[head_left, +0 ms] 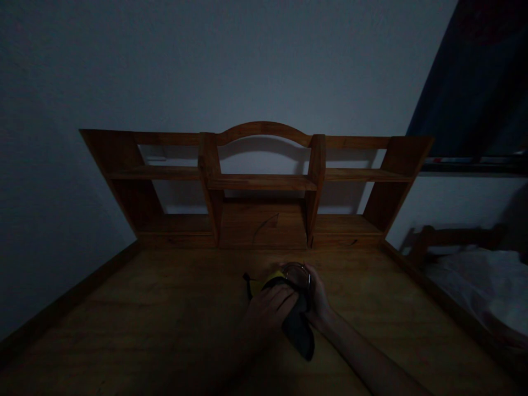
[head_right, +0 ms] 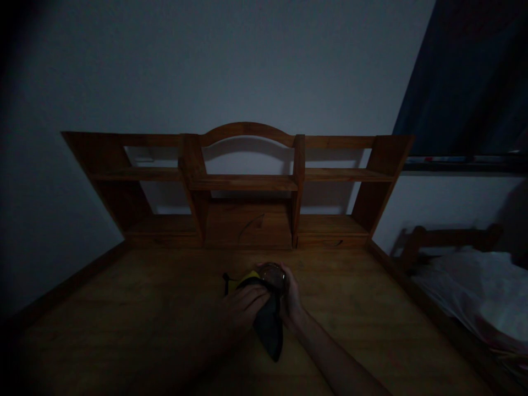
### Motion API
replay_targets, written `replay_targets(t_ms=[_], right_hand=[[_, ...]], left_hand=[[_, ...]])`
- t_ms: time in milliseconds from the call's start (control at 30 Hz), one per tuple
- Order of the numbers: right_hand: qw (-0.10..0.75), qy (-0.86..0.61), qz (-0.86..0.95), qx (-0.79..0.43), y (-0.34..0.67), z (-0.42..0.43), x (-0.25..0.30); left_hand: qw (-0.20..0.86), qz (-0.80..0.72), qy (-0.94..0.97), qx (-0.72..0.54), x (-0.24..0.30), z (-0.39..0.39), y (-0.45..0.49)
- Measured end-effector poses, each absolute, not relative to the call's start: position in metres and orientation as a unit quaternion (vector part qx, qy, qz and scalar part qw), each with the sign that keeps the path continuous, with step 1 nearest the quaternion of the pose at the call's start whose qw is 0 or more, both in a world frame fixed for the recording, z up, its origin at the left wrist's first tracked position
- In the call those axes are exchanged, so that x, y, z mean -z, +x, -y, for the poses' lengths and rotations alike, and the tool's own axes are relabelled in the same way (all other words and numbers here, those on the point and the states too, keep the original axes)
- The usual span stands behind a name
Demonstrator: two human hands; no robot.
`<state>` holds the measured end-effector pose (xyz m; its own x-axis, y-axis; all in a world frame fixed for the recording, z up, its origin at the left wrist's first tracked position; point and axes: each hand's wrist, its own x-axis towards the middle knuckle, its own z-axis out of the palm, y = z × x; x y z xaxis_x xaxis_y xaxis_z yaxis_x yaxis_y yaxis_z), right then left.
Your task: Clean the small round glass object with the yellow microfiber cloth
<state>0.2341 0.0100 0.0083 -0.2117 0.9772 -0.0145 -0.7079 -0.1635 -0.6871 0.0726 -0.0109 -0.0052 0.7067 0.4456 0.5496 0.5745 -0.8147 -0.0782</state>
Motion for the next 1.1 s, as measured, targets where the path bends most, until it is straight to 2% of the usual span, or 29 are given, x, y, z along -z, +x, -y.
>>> replay_targets(t_ms=[533, 867, 1100], right_hand=[[0.623, -0.26, 0.232, -0.701, 0.237, -0.02, 0.006], [0.547, -0.223, 0.305, -0.747, 0.232, -0.013, -0.002], [0.534, -0.22, 0.325, -0.749, 0.233, -0.014, 0.002]], left_hand=[[0.107, 0.286, -0.903, 0.301, 0.012, 0.004, 0.072], [0.1, 0.298, -0.922, 0.228, 0.008, 0.005, 0.073], [0.078, 0.317, -0.906, 0.269, 0.004, 0.011, 0.077]])
